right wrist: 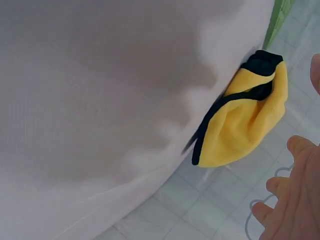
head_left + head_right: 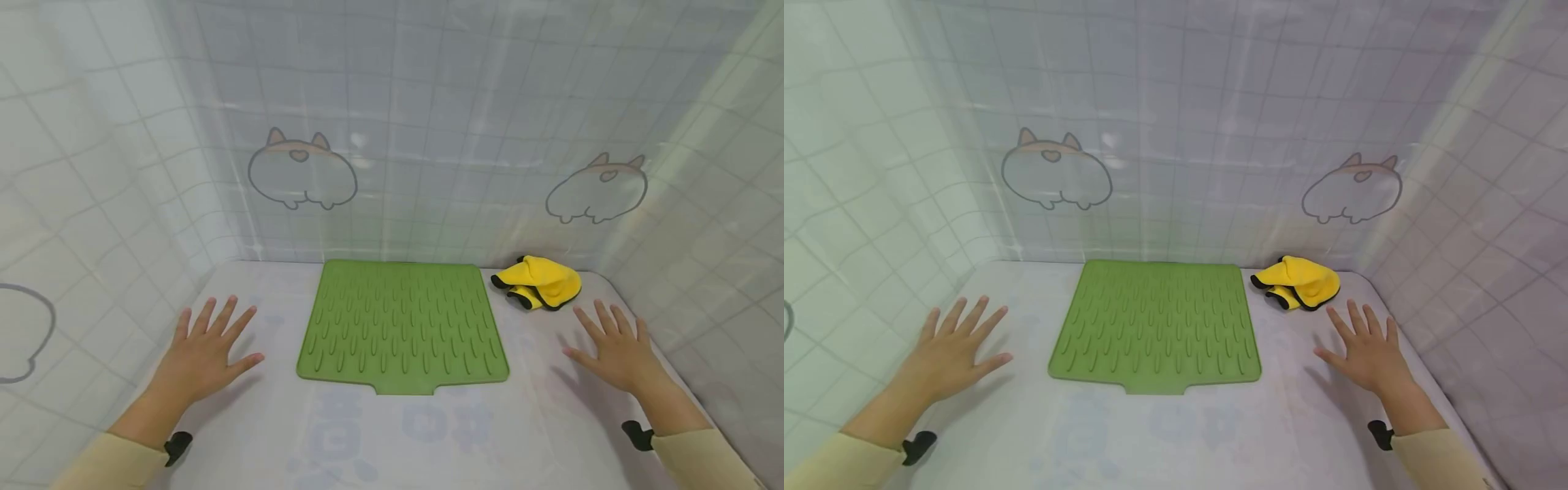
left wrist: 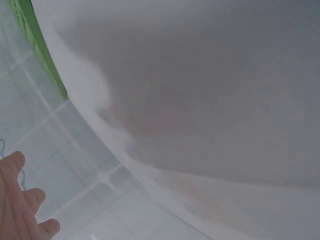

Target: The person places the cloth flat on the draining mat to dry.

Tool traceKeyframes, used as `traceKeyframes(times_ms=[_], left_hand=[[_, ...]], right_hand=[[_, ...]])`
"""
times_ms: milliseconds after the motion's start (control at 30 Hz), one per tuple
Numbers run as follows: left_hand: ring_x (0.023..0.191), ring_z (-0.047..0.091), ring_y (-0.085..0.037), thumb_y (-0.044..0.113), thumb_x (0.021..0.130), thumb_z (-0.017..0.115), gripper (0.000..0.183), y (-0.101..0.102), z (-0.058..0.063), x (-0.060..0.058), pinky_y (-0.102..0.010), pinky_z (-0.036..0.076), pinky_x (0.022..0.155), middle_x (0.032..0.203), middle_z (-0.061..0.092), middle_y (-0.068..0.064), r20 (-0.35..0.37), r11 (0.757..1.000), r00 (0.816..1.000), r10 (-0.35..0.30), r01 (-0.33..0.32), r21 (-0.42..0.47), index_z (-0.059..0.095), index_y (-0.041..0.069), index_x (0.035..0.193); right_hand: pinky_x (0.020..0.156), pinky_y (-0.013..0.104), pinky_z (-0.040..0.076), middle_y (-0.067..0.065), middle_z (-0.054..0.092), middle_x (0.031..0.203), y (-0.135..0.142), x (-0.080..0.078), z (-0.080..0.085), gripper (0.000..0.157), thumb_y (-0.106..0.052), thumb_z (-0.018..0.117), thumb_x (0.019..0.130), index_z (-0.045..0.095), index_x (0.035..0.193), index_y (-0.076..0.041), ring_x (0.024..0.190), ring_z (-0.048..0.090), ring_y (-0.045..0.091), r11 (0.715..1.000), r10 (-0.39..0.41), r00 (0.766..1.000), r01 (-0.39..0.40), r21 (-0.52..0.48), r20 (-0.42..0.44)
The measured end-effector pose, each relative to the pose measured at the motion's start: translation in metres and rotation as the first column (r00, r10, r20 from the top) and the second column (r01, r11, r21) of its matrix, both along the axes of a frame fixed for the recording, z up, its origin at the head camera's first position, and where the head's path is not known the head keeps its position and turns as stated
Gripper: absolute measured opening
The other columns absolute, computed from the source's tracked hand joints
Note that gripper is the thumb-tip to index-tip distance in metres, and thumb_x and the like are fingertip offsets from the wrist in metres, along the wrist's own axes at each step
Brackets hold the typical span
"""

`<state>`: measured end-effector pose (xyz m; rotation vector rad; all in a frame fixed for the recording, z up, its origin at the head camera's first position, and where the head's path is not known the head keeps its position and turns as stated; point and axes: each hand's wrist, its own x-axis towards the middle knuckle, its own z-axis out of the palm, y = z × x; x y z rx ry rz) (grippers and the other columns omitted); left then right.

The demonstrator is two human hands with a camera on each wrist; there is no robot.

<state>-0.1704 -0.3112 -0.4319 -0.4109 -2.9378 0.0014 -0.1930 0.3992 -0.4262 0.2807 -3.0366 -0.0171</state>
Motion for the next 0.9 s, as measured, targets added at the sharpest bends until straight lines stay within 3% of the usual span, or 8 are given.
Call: traceKeyframes(times_ms=[400,633,900], left_hand=[[0.148,0.01,-0.051,0.068,0.095,0.049,0.086,0.022,0.009,0.002,-0.069,-0.006,0.114,0.164,0.018,-0.022,0.008,0.998,0.999,-0.041,0.04,0.057,0.023,0.019,0.161],[0.147,0.011,-0.052,0.069,0.095,0.048,0.086,0.035,0.009,-0.001,-0.071,0.0,0.113,0.163,0.019,-0.023,0.058,0.995,0.997,-0.051,0.046,0.094,0.025,0.019,0.16],[0.146,0.015,-0.053,0.067,0.095,0.051,0.085,0.051,0.009,-0.006,-0.072,0.007,0.112,0.162,0.023,-0.023,0.104,0.983,0.989,-0.102,0.084,0.162,0.03,0.016,0.159]], right_hand=[[0.107,0.078,-0.007,0.033,0.005,0.161,-0.008,-0.002,0.009,0.094,-0.065,0.053,0.094,0.012,0.162,-0.014,0.143,0.008,0.058,0.999,-0.007,1.0,0.007,-0.05,0.002],[0.108,0.077,-0.005,0.034,0.007,0.16,-0.015,-0.006,0.013,0.09,-0.058,0.057,0.095,0.017,0.16,-0.011,0.143,0.006,0.059,0.992,-0.024,1.0,0.022,-0.124,-0.009],[0.107,0.079,0.007,0.034,0.007,0.16,-0.027,-0.019,0.022,0.086,-0.057,0.056,0.097,0.019,0.16,-0.011,0.142,0.007,0.06,0.98,-0.014,0.999,0.008,-0.201,-0.029]])
